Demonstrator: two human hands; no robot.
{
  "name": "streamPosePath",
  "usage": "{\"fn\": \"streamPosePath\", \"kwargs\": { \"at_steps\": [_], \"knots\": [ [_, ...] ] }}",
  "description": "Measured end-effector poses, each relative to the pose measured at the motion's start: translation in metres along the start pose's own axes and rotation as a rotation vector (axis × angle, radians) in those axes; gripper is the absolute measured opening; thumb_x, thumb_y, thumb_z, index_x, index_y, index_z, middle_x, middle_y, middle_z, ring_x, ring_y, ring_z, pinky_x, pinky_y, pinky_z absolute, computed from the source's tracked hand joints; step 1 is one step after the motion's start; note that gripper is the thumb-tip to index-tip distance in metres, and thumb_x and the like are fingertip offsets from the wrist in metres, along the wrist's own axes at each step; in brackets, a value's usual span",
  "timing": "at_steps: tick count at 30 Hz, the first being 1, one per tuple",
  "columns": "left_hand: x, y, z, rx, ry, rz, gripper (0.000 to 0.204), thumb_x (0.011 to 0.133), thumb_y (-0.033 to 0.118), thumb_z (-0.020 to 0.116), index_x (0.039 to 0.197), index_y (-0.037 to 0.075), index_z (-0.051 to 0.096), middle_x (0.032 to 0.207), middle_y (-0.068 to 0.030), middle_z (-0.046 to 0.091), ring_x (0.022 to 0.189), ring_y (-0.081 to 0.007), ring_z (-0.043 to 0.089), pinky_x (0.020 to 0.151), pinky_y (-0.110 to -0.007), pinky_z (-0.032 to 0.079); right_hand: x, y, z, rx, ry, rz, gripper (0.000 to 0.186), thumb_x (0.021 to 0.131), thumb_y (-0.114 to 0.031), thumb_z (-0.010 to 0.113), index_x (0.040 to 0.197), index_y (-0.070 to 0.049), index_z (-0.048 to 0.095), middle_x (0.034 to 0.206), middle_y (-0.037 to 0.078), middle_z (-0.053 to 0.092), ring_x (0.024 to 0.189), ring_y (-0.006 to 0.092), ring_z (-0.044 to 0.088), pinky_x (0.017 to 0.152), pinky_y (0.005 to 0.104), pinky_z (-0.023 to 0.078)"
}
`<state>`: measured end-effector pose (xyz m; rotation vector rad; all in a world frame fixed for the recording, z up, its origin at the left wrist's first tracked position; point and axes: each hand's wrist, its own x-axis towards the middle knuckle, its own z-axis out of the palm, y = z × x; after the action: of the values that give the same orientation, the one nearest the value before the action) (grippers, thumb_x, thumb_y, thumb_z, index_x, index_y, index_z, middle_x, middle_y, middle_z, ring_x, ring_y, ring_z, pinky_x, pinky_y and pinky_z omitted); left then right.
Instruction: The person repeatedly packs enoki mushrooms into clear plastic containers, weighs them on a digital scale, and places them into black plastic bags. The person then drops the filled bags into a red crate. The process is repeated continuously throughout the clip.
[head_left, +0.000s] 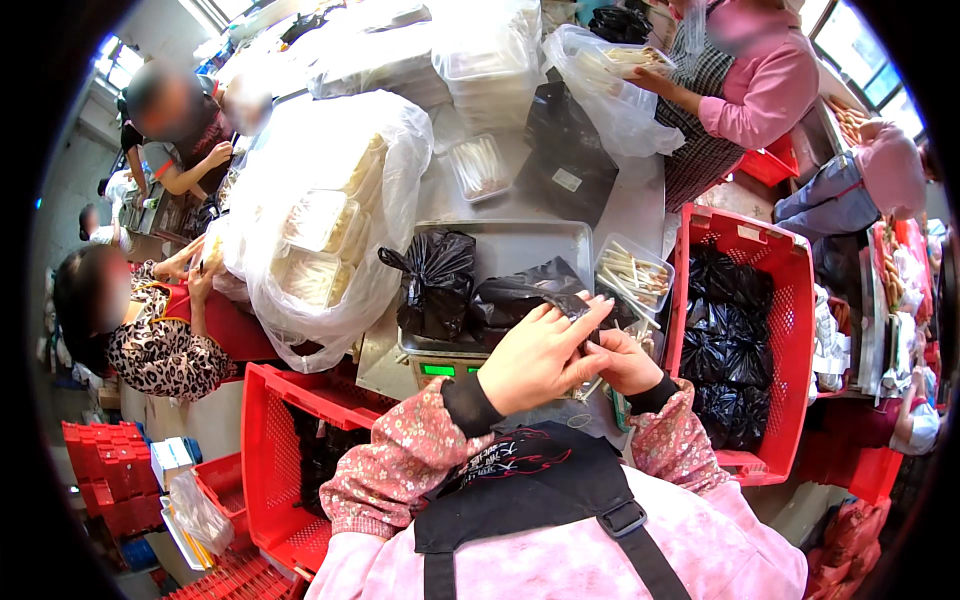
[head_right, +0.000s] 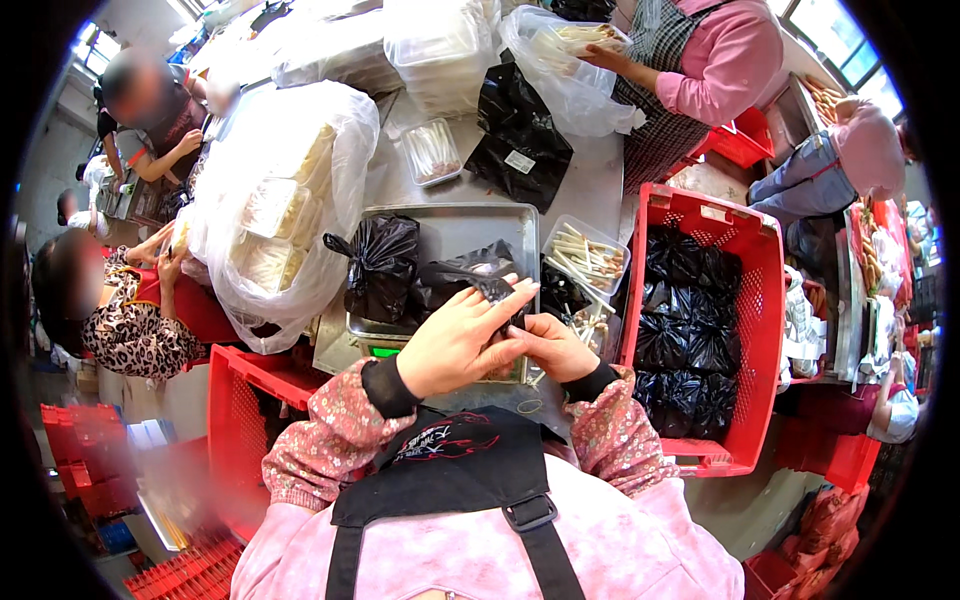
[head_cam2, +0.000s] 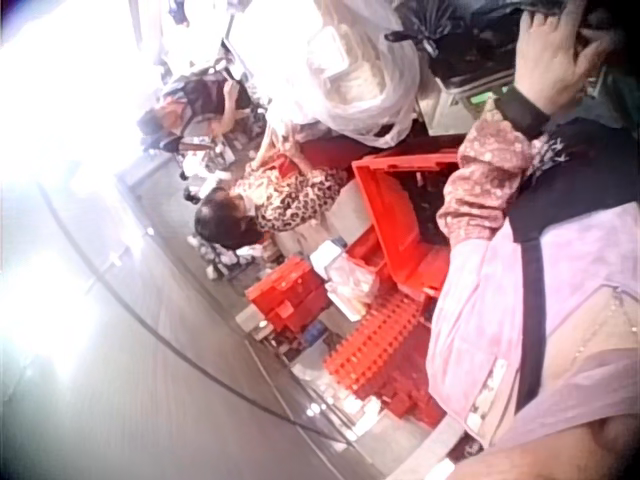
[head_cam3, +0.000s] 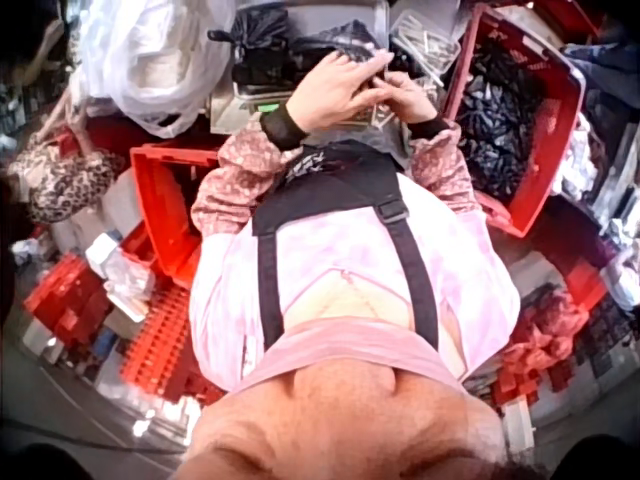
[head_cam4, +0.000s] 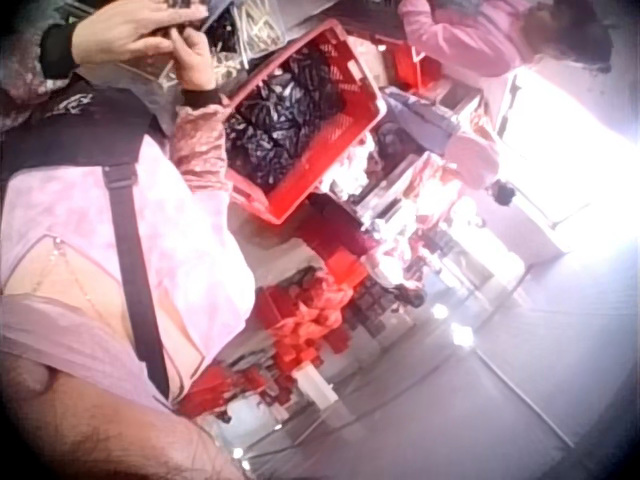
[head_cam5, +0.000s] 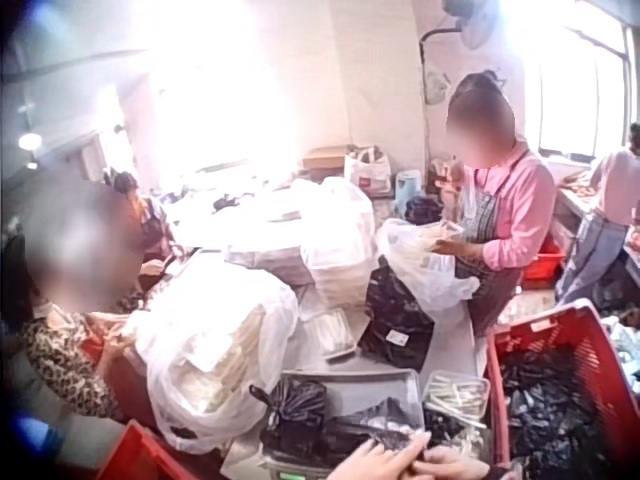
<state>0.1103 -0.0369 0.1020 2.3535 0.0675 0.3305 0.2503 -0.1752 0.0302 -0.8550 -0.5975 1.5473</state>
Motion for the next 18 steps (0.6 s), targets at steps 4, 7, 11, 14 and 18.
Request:
{"fn": "streamPosePath", "kwargs": {
  "at_steps": [4,7,11,14,18],
  "knots": [
    [-0.001,-0.037,0.01,-0.493,-0.017,-0.249,0.028,0.094,0.013,0.052,0.119,0.002,0.053,0.079,-0.0038,0.059,0.071,-0.0102,0.054,0.07,-0.026,0.044,0.006,-0.005,-0.006,0.03,-0.065,0.048,0.029,0.097,-0.023,0.049,0.106,0.002,0.061,0.096,0.009,0.065,0.087,0.0203,0.064,0.078,0.0317,0.051],
    [-0.024,-0.064,0.028,-0.939,0.263,-0.319,0.021,0.088,0.002,0.058,0.109,0.001,0.052,0.084,-0.0001,0.056,0.078,-0.0066,0.053,0.075,-0.021,0.043,0.012,0.0,-0.029,0.255,0.108,-0.004,0.033,0.094,-0.023,0.052,0.115,0.002,0.058,0.105,0.011,0.063,0.102,0.0247,0.06,0.086,0.0342,0.048],
    [-0.062,-0.07,0.036,-0.235,0.289,-0.334,0.025,0.079,0.008,0.067,0.102,0.004,0.057,0.088,-0.004,0.06,0.088,-0.0177,0.055,0.08,-0.029,0.044,0.026,0.016,-0.062,0.421,0.333,0.085,0.03,0.092,-0.019,0.055,0.116,-0.001,0.058,0.1,0.009,0.062,0.086,0.0166,0.059,0.066,0.0237,0.045],
    [-0.072,-0.074,0.04,0.187,0.164,-0.317,0.023,0.072,0.018,0.074,0.082,0.008,0.056,0.082,-0.0043,0.058,0.083,-0.0265,0.052,0.073,-0.038,0.043,0.025,0.009,-0.012,0.846,-0.051,0.293,0.028,0.091,-0.015,0.055,0.117,-0.004,0.058,0.098,0.01,0.061,0.067,0.011,0.048,0.052,0.0202,0.037],
    [-0.078,-0.071,0.029,0.259,0.18,-0.2,0.017,0.075,0.015,0.071,0.073,0.007,0.056,0.08,-0.0041,0.057,0.087,-0.0249,0.054,0.077,-0.037,0.042,0.054,0.019,-0.049,1.262,0.129,-0.084,0.038,0.091,-0.007,0.049,0.128,-0.009,0.05,0.111,0.015,0.055,0.053,0.0052,0.039,0.05,0.0189,0.034]
  ]
}}
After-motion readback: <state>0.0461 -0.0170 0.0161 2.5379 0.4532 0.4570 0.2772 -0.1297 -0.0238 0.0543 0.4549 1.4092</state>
